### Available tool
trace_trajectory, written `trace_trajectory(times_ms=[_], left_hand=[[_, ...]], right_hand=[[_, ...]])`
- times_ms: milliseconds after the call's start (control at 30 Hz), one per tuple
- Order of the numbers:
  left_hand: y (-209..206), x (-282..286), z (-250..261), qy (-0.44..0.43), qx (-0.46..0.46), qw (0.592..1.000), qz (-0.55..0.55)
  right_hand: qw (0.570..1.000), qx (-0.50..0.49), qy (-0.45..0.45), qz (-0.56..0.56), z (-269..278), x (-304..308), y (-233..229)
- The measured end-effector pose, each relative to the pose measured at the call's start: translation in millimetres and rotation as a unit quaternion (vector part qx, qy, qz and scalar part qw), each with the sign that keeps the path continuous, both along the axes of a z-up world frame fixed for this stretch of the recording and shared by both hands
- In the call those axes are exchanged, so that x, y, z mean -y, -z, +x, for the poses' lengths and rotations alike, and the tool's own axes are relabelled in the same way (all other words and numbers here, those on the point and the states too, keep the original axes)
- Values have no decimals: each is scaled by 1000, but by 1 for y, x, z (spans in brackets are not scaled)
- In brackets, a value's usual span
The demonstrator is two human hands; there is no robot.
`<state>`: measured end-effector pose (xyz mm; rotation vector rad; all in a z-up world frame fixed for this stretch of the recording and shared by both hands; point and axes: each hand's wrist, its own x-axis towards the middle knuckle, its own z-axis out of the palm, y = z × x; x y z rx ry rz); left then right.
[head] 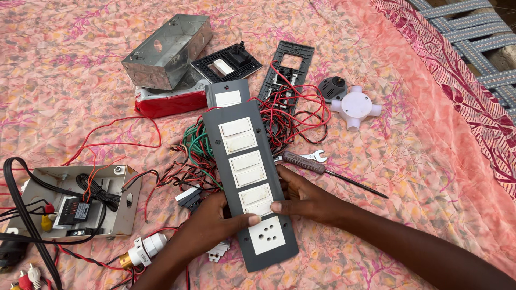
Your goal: The person assembles electrical switches and a socket into a gray plastic faceplate by hand and using a screwdriver to tighten internal wire connections.
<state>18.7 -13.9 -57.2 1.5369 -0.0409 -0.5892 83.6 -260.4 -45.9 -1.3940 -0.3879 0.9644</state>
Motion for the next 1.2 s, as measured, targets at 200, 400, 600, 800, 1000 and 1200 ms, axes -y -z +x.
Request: trace_trajectory(times_ms=[200,400,600,800,1000,1200], left_hand=[[2,2,0,1,29,996,-79],[0,0,0,7,56,998,14],[-2,0,0,18,77,997,-12],[-3,0,-1,-28,-39,999,-10],[-7,-4,-2,-31,31,999,16],[-24,-15,-1,30,121,961,246]], right_hand=[[1000,4,13,-7,-3,-2,-3],[1000,11,17,1,-5,-4,-1],[1000,-19,3,15,-3,-2,2],[999,-3,-6,43,0,-3,6],[1000,-8,-10,21,0,1,-3],[959,114,-61,-253,32,27,-27]])
